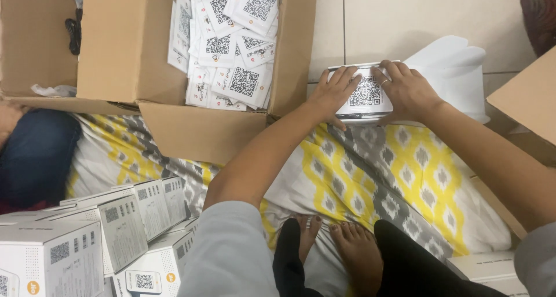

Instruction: The person packs electronic devices into retail boxes.

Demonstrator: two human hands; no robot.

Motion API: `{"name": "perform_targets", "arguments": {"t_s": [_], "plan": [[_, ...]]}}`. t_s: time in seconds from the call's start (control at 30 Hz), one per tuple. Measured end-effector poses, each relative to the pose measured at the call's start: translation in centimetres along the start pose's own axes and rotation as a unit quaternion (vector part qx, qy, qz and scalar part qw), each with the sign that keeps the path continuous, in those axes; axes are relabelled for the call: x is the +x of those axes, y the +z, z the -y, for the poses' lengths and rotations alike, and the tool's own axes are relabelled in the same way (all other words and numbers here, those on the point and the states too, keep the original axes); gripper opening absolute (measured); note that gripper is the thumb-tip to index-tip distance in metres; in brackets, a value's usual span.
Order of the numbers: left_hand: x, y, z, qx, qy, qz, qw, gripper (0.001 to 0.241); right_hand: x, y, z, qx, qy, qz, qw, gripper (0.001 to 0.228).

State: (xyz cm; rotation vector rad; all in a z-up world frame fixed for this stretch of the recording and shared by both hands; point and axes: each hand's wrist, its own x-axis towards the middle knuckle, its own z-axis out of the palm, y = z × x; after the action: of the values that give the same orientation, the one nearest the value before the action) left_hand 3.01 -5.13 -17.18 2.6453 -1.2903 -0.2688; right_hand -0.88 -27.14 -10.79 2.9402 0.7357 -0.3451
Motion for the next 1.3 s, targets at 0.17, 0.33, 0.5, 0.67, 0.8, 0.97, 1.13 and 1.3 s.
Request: {"name": "perform_targets", "arguments": {"t_s": [0.17, 0.33, 0.5, 0.67, 0.8, 0.97, 1.13, 1.3], "plan": [[1.0, -2.0, -0.3, -0.002, -0.017, 0.033, 0.999, 0.146, 0.8, -1.2, 0.6, 0.002, 0.039, 0.045, 0.998, 0.128], [1.9, -1.3, -0.7, 0.012, -0.017, 0.027, 0.999, 0.151, -0.1, 0.7, -0.2, 0.051, 0.019, -0.028, 0.998, 0.123], [2.1, -1.2, -0.5, 0.012, -0.025, 0.055, 0.998, 0.157, 0.0, 0.3, 0.1, 0.022, 0.022, -0.042, 0.999, 0.126], [0.9, 1.2, 0.3, 0.081, -0.049, 0.054, 0.994, 0.153, -0.4, -0.9, 0.8, -0.006, 0.044, -0.031, 0.999, 0.13], [0.0, 3.8, 1.7, 0.044, -0.038, 0.05, 0.997, 0.137, -1.0, 1.3, 1.1, -0.122, 0.049, 0.007, 0.991, 0.149], [-1.1, 4.3, 2.5, 0.069, -0.037, -0.047, 0.996, 0.107, -2.3, 2.7, 0.8, -0.197, 0.034, 0.002, 0.98, 0.144], [-2.8, 3.2, 0.2, 0.105, 0.029, -0.053, 0.993, 0.114, -3.0, 4.7, 1.3, -0.103, 0.012, -0.072, 0.992, 0.118], [-3.6, 3.4, -1.4, 0.12, 0.084, -0.027, 0.989, 0.102, -3.1, 6.7, 1.8, -0.047, -0.003, -0.072, 0.996, 0.086]]}}
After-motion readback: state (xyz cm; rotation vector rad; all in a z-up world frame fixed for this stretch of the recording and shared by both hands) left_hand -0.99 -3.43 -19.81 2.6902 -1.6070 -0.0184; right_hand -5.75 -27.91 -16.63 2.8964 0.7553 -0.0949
